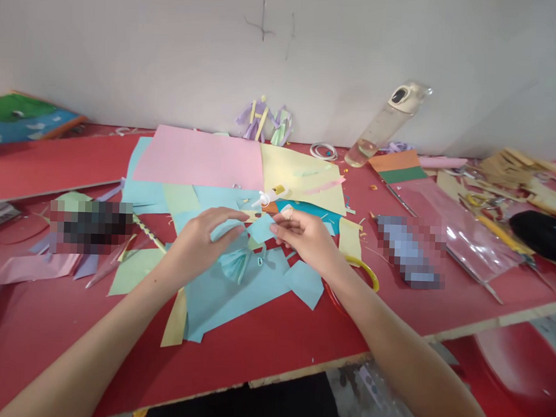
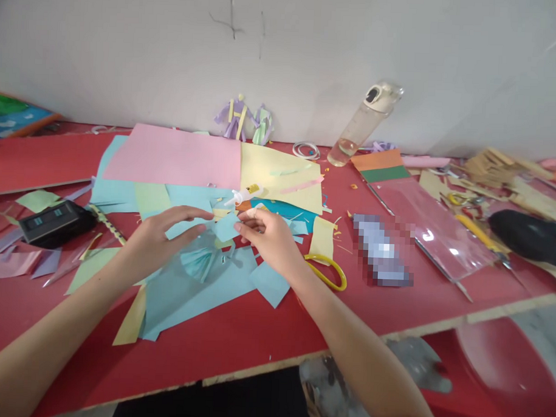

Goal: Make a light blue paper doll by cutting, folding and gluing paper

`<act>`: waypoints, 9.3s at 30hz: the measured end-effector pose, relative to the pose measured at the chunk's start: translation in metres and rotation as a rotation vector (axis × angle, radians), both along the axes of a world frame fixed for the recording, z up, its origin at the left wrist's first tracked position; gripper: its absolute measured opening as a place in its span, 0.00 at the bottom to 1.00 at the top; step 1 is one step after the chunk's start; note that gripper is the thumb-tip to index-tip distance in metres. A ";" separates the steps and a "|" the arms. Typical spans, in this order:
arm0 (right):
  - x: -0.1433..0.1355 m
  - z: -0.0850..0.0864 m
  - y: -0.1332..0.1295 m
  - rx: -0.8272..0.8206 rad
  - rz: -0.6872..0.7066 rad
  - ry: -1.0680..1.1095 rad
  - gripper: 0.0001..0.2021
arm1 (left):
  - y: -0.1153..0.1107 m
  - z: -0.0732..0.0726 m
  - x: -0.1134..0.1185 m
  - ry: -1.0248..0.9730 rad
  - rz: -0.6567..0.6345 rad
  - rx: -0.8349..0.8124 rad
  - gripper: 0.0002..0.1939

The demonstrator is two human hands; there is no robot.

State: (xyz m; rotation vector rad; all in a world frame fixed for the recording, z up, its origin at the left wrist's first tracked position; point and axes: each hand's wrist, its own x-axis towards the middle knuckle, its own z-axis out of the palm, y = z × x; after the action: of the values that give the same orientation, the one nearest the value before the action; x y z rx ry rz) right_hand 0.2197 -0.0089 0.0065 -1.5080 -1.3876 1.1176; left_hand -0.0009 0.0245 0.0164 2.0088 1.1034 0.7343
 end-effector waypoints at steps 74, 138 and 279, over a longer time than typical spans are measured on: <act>-0.027 -0.004 -0.020 0.134 -0.204 0.357 0.13 | -0.019 -0.005 0.015 -0.168 0.134 0.122 0.06; -0.027 -0.003 -0.020 0.117 -0.102 0.157 0.14 | -0.018 -0.001 0.009 -0.073 0.116 0.236 0.08; -0.017 -0.009 -0.012 -0.261 0.161 0.255 0.27 | -0.006 0.001 0.006 -0.057 -0.134 -0.173 0.14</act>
State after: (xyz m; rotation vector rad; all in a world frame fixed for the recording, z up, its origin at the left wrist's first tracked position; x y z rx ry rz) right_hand 0.2032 -0.0208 -0.0026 -1.3878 -1.2388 1.5840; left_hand 0.0050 0.0187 0.0173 1.8833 0.9559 0.6017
